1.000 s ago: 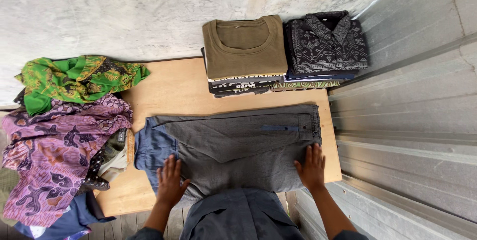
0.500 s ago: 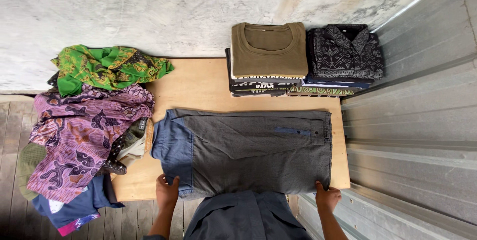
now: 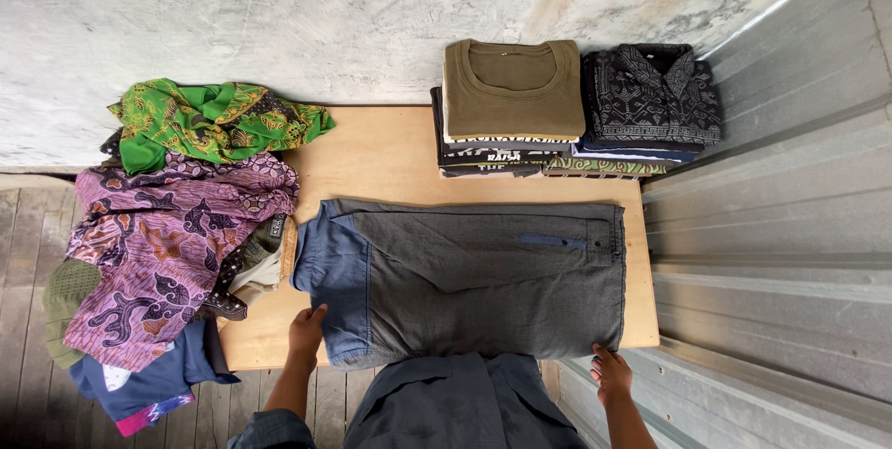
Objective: The person folds a gray shirt by laying it flat, folding the sleeves and sides inward, and then rolling or folding it into a compact rectangular shape.
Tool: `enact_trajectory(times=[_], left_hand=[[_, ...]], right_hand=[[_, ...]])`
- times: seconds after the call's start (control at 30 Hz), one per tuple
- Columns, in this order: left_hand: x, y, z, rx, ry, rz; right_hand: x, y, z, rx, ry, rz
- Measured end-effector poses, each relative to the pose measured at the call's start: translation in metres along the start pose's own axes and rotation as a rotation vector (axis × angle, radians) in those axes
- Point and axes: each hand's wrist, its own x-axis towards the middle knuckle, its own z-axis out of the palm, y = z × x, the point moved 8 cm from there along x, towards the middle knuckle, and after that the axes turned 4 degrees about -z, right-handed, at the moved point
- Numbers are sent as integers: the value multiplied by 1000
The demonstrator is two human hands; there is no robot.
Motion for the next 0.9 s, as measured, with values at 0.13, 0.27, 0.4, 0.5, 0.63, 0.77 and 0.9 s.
enact_trajectory(times=[0.13, 0.27, 0.4, 0.5, 0.63, 0.77, 0.9], left_hand=[[-11, -15, 13, 30, -177, -43], [-32, -32, 17, 169, -268, -118], [-36, -39, 9, 112, -297, -232], [-35, -44, 4, 22, -326, -286], [-25, -39, 5, -73, -419, -314], [-20, -34, 5, -272, -416, -250], [-27, -31, 12, -402, -402, -134]], right_hand=[[-2, -5, -14, -26, 47, -46], [-1, -6, -19, 141, -33, -30], [1, -10, -22, 189, -63, -52], [3, -23, -18, 222, -101, -98], [0, -42, -12, 252, -119, -151], [4, -61, -2, 299, -227, -217], [7, -70, -3, 208, -229, -263]])
